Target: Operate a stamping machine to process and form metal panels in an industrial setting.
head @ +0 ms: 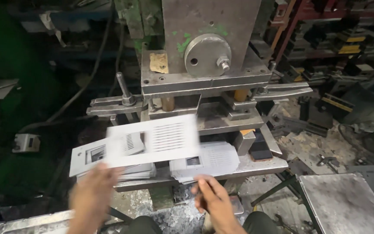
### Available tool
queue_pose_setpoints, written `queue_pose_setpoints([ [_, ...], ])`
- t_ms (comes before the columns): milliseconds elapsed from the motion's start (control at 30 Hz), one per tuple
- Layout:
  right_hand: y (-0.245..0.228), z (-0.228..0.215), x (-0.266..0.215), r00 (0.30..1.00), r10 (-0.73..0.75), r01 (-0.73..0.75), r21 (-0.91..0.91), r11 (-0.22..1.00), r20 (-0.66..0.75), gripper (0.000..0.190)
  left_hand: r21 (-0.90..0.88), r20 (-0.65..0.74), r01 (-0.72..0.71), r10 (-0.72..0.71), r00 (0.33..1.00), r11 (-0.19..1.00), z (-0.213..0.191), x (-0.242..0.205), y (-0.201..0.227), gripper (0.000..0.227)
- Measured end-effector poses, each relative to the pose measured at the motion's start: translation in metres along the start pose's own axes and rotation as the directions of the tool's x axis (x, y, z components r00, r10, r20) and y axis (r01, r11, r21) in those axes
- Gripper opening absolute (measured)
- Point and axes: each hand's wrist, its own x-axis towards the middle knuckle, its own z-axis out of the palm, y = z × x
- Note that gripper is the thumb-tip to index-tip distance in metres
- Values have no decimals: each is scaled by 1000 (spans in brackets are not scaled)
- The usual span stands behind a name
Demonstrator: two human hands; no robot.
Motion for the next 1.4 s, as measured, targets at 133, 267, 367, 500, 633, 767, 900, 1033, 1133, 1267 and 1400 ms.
queue_pose_setpoints([
  [133, -45, 38, 6, 978, -196, 199, 37, 979, -66, 24, 3, 400, -86, 77, 913, 996, 88, -21, -55, 33],
  [267, -73, 42, 57, 936, -289, 307, 64, 949, -201, 26, -350, 478, 16, 164, 863, 937, 140, -7, -76, 29],
  [367, -90, 27, 140, 975, -171, 193, 154, 969, -145, 25, -375, 533, 104, 122, 837, 921, 155, -1, -59, 31],
  [500, -123, 29, 202, 980, -57, 96, 203, 974, -189, 16, -220, 560, 17, 112, 821, 975, 131, -8, -39, 34],
  [633, -141, 31, 211, 978, -41, 37, -20, 999, -203, 17, 173, 482, -381, 260, 837, 908, 91, 16, -24, 44],
  [767, -147, 24, 201, 980, 19, -4, 79, 997, -199, 17, 674, 515, -725, 615, 597, 139, 34, 97, -32, 65],
  [900, -134, 12, 221, 980, -14, 61, 233, 971, -199, 17, 786, 608, -501, 306, 732, -363, -8, 144, -42, 101],
  [1033, -125, 19, 227, 976, -30, 39, 40, 998, -214, 12, 796, 590, -466, 329, 737, -385, -16, 150, -55, 101],
  [1133, -125, 22, 223, 965, -59, 59, -8, 998, -256, 13, 784, 608, -473, 346, 715, -401, -26, 156, -60, 99],
  [1267, -122, 20, 218, 968, -94, 89, -28, 996, -234, 13, 785, 600, -447, 349, 720, -429, -22, 155, -62, 97],
  [1400, -126, 23, 218, 958, -125, 115, -54, 992, -258, 13, 779, 606, -452, 336, 721, -435, -20, 162, -61, 98],
])
